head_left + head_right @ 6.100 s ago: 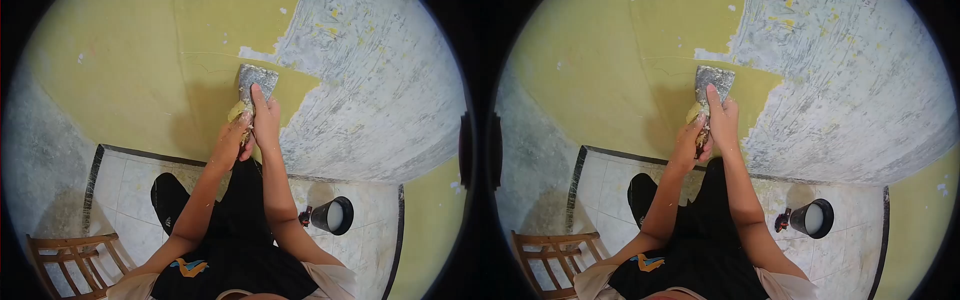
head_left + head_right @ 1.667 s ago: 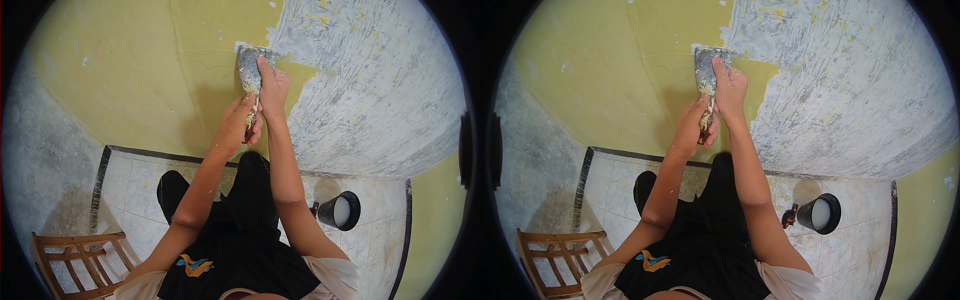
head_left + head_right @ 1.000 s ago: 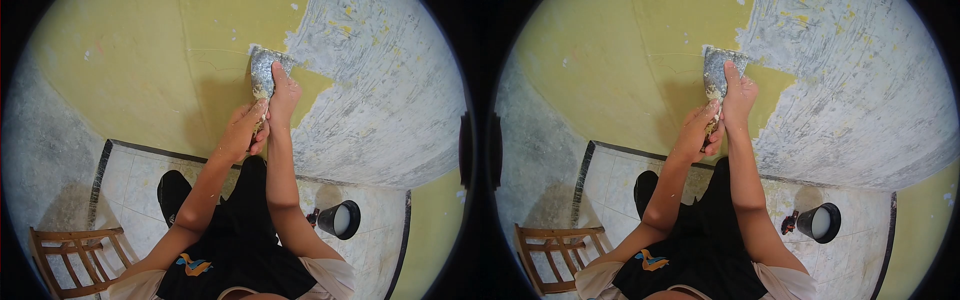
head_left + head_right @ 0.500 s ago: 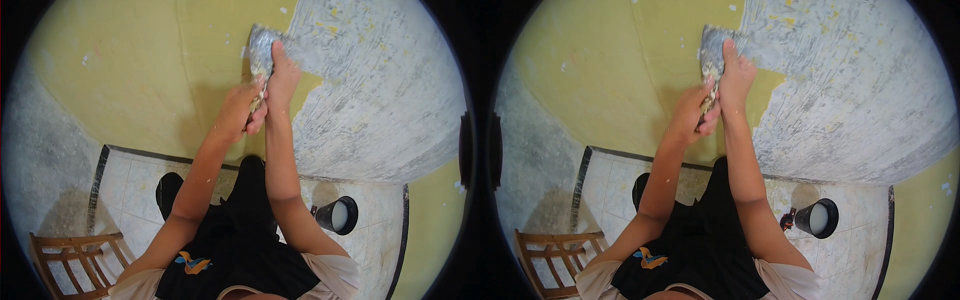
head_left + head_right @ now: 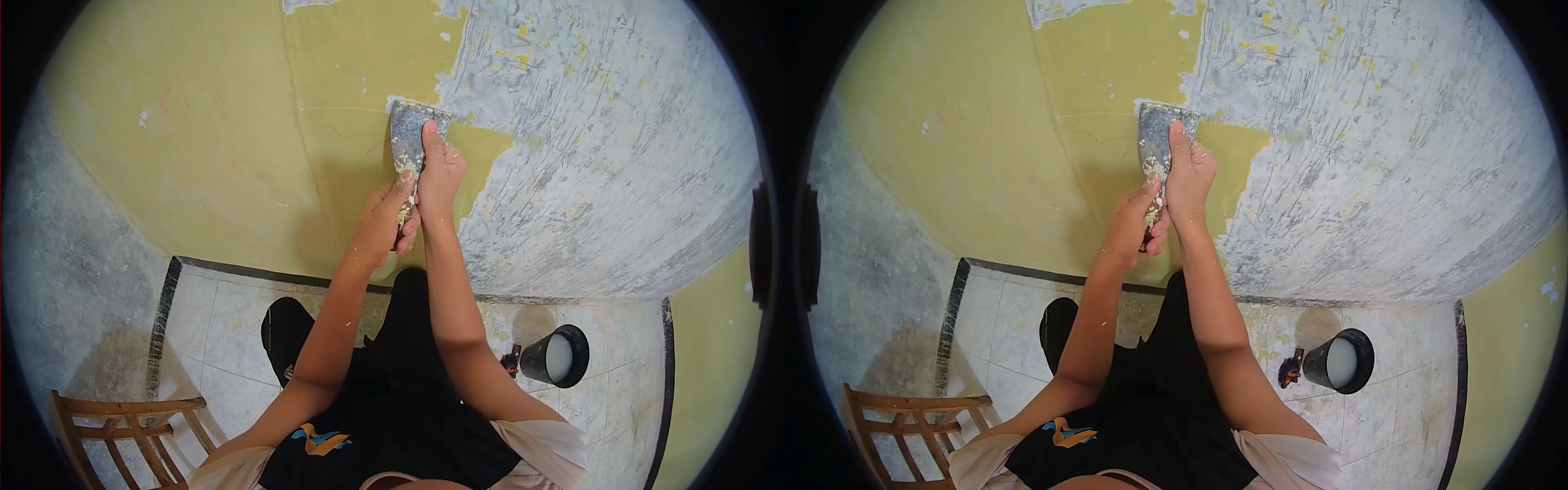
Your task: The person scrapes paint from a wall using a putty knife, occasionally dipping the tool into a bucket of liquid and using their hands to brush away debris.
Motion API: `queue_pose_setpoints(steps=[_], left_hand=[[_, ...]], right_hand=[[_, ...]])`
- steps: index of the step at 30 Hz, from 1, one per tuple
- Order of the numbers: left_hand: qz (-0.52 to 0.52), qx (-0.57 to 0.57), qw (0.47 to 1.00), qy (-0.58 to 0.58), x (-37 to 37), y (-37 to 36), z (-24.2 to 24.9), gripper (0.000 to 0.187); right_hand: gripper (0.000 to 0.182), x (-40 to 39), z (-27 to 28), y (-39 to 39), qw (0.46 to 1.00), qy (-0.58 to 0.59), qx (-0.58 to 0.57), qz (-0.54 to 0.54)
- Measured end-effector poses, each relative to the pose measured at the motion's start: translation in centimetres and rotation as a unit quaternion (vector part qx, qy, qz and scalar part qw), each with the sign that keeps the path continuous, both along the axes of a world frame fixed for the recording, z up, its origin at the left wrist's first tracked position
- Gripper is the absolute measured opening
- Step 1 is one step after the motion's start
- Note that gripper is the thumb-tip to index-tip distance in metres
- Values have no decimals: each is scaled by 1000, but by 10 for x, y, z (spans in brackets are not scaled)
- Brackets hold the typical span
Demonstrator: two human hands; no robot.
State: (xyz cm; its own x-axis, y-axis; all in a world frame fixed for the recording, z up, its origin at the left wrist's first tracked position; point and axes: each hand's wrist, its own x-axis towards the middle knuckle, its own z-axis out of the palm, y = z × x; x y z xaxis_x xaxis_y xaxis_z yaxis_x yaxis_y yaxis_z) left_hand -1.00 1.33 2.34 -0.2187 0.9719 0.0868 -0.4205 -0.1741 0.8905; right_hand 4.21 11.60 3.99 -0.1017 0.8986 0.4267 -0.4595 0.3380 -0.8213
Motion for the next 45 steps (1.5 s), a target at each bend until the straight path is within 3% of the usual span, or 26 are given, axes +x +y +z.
queue_pose_setpoints(steps=[3, 8, 11, 17, 23, 32, 45], left_hand=[[-4, 1, 999, 39, -8, 2, 14, 44], [-27, 24, 999, -11, -7, 9, 11, 45], [-9, 7, 1000, -26, 2, 6, 4, 44], [-24, -5, 996, -87, 7, 5, -9, 41], [-32, -35, 996, -71, 9, 1, 2, 39], [-29, -49, 998, 22, -9, -1, 5, 41], [-37, -65, 996, 56, -13, -3, 9, 39]], right_hand=[[53, -7, 14, -1, 998, 55, -17, 6], [54, -9, 24, -3, 997, 82, -14, -1], [52, 1, 11, 2, 1000, 10, 3, -14], [51, 7, 12, -10, 1000, 15, -21, 15], [53, 18, 16, -10, 998, -36, -29, 35], [56, 2, 1, -4, 999, 22, -14, 28], [56, -4, -5, -4, 999, 50, -9, -2]])
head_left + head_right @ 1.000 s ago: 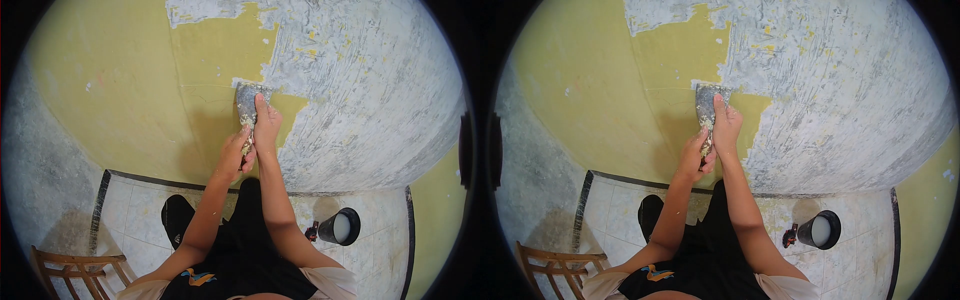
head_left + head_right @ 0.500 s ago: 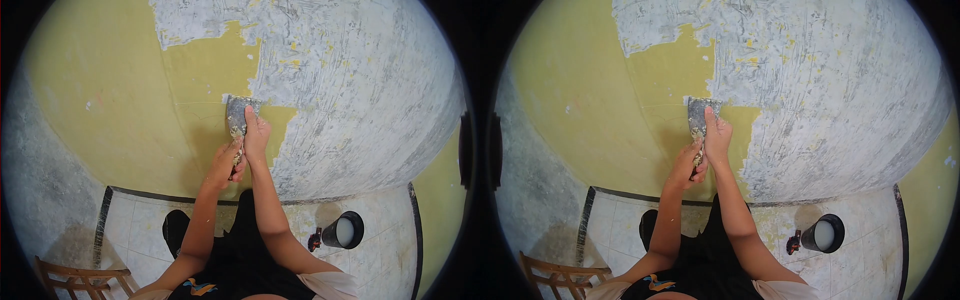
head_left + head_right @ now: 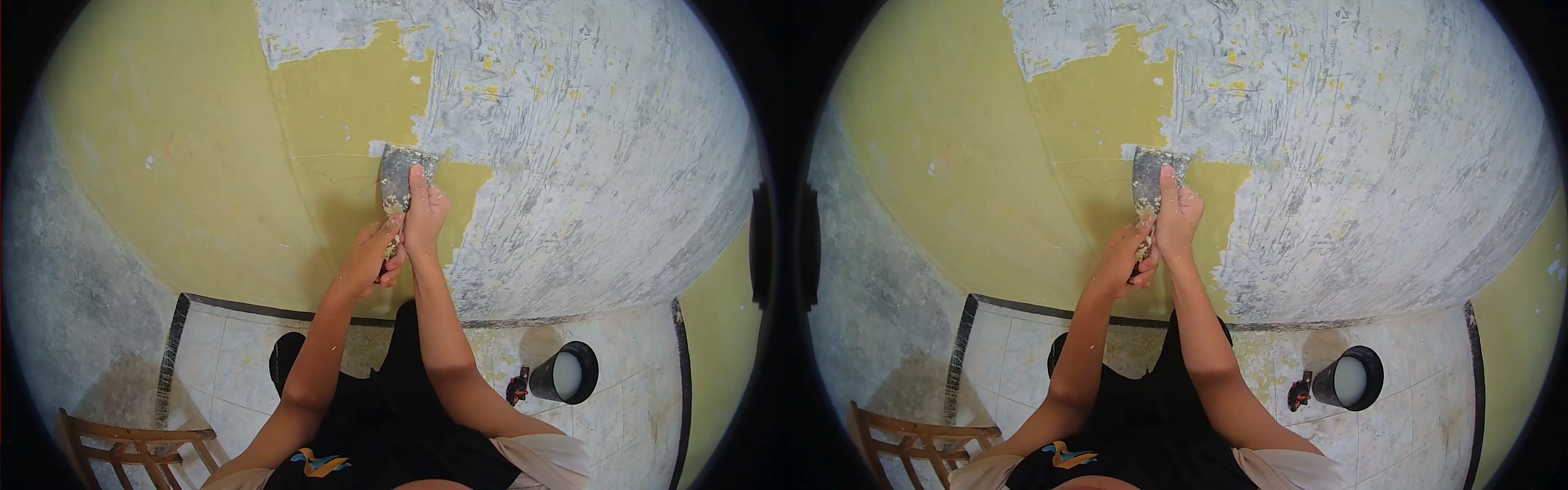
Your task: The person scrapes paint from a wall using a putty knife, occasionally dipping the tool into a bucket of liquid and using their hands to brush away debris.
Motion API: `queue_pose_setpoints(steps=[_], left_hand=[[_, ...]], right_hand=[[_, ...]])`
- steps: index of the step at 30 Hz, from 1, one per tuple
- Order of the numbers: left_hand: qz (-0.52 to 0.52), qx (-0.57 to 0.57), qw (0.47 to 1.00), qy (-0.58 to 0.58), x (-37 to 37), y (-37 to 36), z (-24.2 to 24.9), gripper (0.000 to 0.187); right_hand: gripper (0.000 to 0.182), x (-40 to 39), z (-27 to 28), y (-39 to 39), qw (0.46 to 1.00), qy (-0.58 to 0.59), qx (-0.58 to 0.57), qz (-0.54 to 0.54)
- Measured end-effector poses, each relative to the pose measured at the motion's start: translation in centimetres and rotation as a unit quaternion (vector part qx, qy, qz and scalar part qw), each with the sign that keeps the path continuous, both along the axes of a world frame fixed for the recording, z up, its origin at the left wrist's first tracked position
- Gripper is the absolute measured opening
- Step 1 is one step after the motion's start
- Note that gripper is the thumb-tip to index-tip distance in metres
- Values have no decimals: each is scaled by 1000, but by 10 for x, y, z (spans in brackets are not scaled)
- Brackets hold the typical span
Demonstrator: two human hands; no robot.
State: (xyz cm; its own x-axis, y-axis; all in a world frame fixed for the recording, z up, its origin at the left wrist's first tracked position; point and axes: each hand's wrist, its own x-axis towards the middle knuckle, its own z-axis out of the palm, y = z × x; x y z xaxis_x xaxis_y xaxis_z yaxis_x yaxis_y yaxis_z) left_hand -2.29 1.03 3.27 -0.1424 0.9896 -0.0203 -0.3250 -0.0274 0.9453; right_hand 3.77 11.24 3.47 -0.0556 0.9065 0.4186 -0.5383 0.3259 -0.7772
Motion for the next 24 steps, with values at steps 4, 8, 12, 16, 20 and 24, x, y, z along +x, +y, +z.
queue_pose_setpoints(steps=[4, 8, 12, 16, 20, 24], left_hand=[[-22, 12, 999, -27, 0, 5, -8, 36], [-33, 15, 999, -39, -1, 5, -5, 34], [-22, 8, 999, -43, -2, 4, 0, 35], [-39, 23, 998, -39, -10, 9, 22, 41], [-39, 28, 997, -52, -3, 7, 33, 45], [-50, 24, 995, -81, 1, 7, 10, 43]], right_hand=[[56, 2, 0, 1, 1000, 12, 13, -10], [56, 4, 4, -1, 999, 14, 35, -21], [54, -1, 7, -4, 999, 28, 16, -13], [51, -6, 27, 7, 997, 39, 37, -61], [51, 1, 38, 4, 996, 9, 52, -78], [52, 11, 26, -2, 997, -16, 32, -69]])
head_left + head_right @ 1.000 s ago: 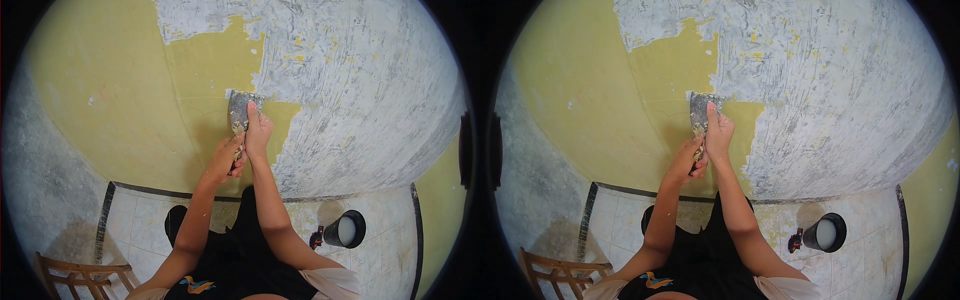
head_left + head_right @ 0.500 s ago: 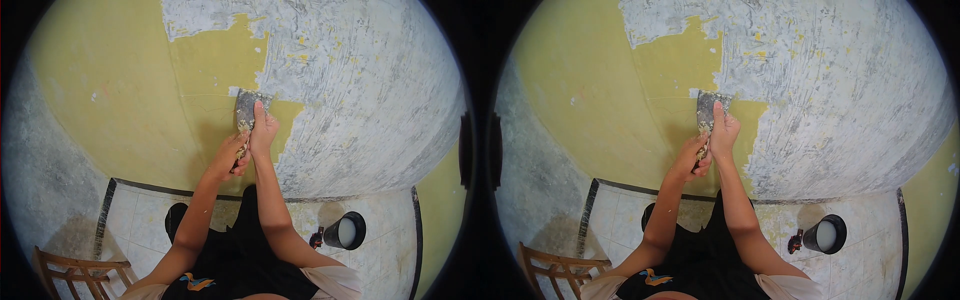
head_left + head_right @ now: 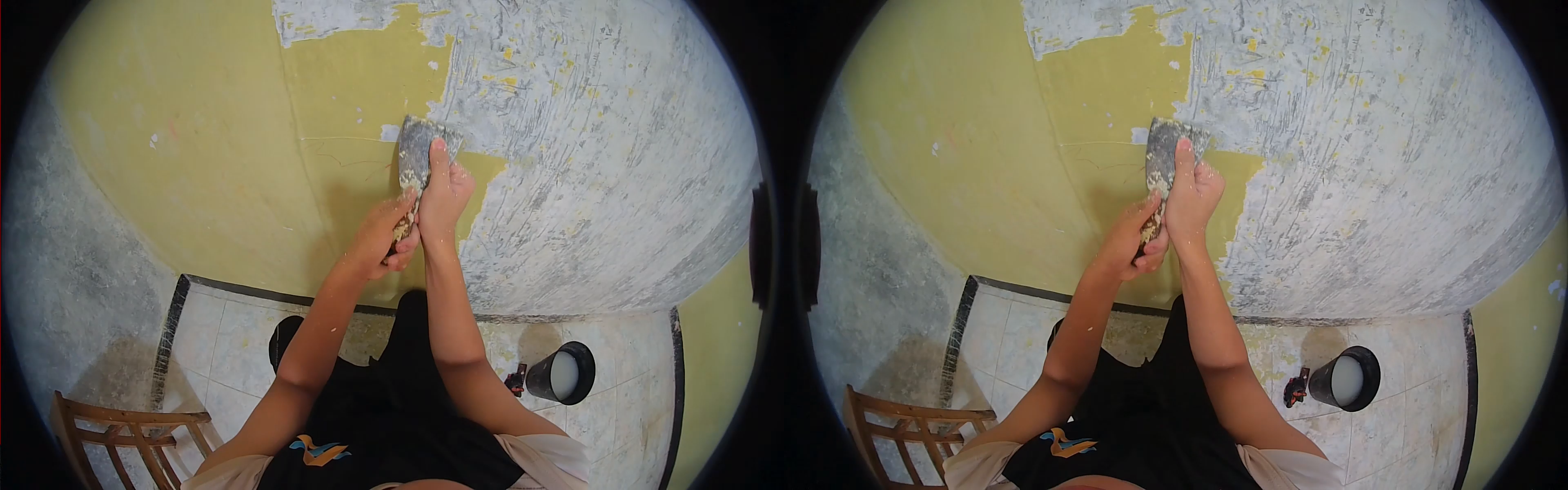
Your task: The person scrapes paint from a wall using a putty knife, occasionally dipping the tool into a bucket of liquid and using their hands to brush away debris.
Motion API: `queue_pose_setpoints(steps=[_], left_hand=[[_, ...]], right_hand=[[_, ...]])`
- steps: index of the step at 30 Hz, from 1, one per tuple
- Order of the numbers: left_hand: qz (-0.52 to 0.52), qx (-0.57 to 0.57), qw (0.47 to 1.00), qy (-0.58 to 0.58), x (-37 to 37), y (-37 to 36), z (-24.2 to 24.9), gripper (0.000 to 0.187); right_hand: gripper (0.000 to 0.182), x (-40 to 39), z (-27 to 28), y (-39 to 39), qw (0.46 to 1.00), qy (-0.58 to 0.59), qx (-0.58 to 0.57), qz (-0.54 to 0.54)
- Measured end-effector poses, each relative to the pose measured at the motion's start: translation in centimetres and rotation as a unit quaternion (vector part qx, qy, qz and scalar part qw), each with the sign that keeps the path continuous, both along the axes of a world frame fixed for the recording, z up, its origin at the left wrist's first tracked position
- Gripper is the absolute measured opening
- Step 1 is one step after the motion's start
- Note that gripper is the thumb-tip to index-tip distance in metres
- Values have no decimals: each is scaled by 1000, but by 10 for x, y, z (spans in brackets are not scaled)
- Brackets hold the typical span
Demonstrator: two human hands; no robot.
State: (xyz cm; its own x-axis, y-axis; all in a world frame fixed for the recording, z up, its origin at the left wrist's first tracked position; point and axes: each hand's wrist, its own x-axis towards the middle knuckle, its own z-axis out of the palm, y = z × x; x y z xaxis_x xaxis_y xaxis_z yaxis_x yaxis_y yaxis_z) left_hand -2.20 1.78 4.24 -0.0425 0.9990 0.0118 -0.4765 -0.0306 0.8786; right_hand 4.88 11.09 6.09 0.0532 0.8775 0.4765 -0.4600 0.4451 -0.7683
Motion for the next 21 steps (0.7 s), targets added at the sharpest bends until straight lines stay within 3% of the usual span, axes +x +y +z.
queue_pose_setpoints(steps=[6, 9, 11, 15, 17, 21], left_hand=[[-2, -2, 1000, -19, 11, 0, -41, 38], [29, 23, 999, 21, 10, -6, -72, 37], [51, 59, 990, 119, -6, -16, -107, 35], [-32, 33, 999, -2, -60, -51, -195, 26], [-42, -30, 998, -22, -85, -71, -235, 25], [161, -138, 977, 11, -78, -116, -307, 20]], right_hand=[[54, 3, -38, -1, 1000, 3, -14, 8], [51, 3, -53, -12, 998, 59, -29, 18], [49, 9, -95, -6, 987, -124, 72, 72], [48, -27, -150, -29, 916, -275, 273, 104], [50, -45, -185, -41, 892, -321, 251, 195], [50, -63, -293, -62, 867, -332, 119, 352]])
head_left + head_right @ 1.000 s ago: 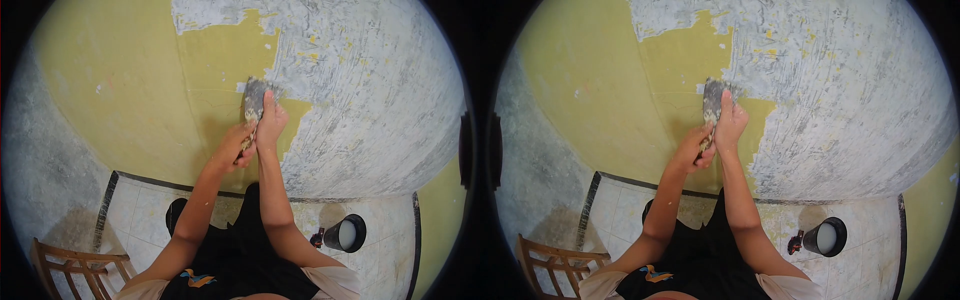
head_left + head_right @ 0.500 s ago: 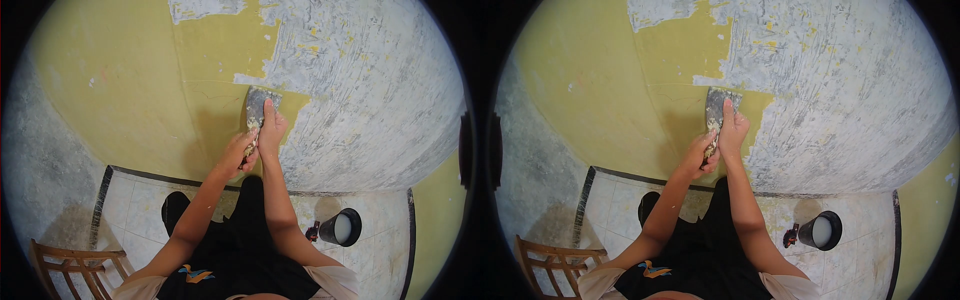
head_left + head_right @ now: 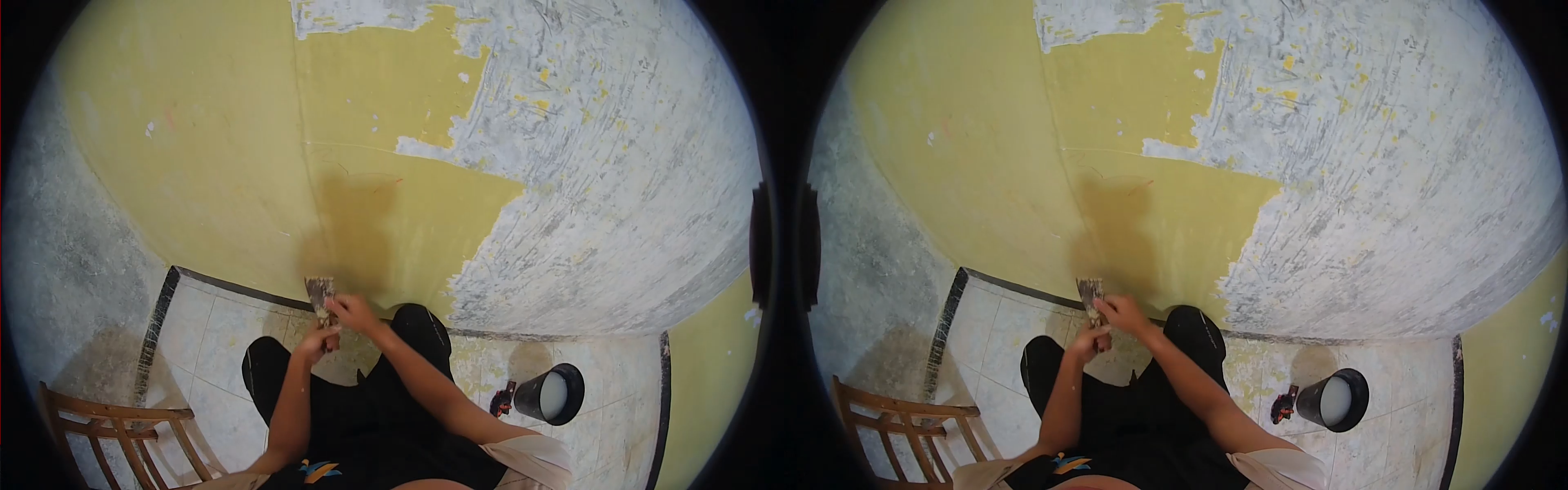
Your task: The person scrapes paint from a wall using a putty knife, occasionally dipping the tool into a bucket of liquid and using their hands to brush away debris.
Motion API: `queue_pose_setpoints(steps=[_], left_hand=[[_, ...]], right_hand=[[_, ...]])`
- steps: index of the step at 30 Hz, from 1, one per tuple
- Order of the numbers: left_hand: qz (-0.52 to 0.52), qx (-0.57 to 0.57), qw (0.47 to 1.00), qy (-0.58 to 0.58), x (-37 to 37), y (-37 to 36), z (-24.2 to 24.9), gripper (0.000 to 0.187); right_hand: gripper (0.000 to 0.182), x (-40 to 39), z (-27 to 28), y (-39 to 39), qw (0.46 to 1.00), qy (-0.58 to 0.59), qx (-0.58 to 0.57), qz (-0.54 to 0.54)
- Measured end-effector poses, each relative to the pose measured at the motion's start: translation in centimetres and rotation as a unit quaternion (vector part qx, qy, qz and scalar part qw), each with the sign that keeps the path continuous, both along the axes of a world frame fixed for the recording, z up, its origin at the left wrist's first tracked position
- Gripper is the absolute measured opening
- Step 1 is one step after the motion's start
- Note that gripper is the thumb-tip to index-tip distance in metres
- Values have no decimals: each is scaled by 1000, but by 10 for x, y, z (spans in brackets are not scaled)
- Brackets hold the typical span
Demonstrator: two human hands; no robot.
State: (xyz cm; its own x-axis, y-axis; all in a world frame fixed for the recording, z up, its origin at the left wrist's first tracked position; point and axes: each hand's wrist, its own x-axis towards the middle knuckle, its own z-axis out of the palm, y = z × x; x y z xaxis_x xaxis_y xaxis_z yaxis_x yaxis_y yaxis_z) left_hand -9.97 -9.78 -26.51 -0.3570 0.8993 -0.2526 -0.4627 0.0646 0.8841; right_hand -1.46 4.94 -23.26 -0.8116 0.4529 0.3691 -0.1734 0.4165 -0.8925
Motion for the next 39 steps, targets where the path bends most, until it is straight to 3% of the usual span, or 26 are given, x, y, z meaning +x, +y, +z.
queue_pose_setpoints(steps=[1, 2, 4, 6, 8, 10, 15, 18, 20, 22, 24, 26, 28, 37, 39], left_hand=[[80, -53, 995, 19, 2, -2, -7, 20], [84, -52, 995, 18, 4, 1, -12, 20], [193, -37, 980, 19, 10, 0, -20, 23], [229, -17, 973, 6, 7, 6, -22, 24], [267, 3, 964, -1, 4, 11, -23, 25], [311, -84, 947, 4, 5, 13, -27, 22], [306, -90, 943, -91, 9, 18, -35, 31], [319, -75, 930, -165, 0, 19, -56, 34], [291, -3, 929, -228, -7, 22, -69, 43], [281, -6, 937, -208, -9, 29, -62, 47], [281, -32, 938, -199, 0, 21, -65, 50], [291, -36, 934, -205, 2, 25, -59, 51], [291, -49, 934, -200, 3, 24, -58, 52], [338, -51, 921, -187, -1, 22, -53, 52], [343, -59, 919, -187, -5, 22, -55, 54]], right_hand=[[50, -2, -22, -2, 1000, 2, 3, 3], [49, -2, -40, -5, 999, -40, -5, 16], [50, -9, -45, -20, 996, -79, -21, 34], [52, -20, -45, -18, 984, -62, -151, 64], [54, -18, -48, -12, 993, -65, -87, 47], [56, -22, -55, -11, 997, -62, -28, 26], [56, -30, -78, -4, 975, -189, -113, 19], [66, -30, -87, -5, 981, -183, -57, -4], [65, -29, -108, -5, 975, -215, -53, 26], [65, -37, -100, 5, 966, -247, -53, 57], [57, -26, -105, -1, 921, -367, -90, 93], [57, -28, -121, 2, 915, -386, -79, 91], [59, -26, -120, 5, 902, -425, 5, 84], [79, -23, -112, -2, 885, -457, 24, 86], [75, -24, -110, -1, 883, -460, 19, 92]])
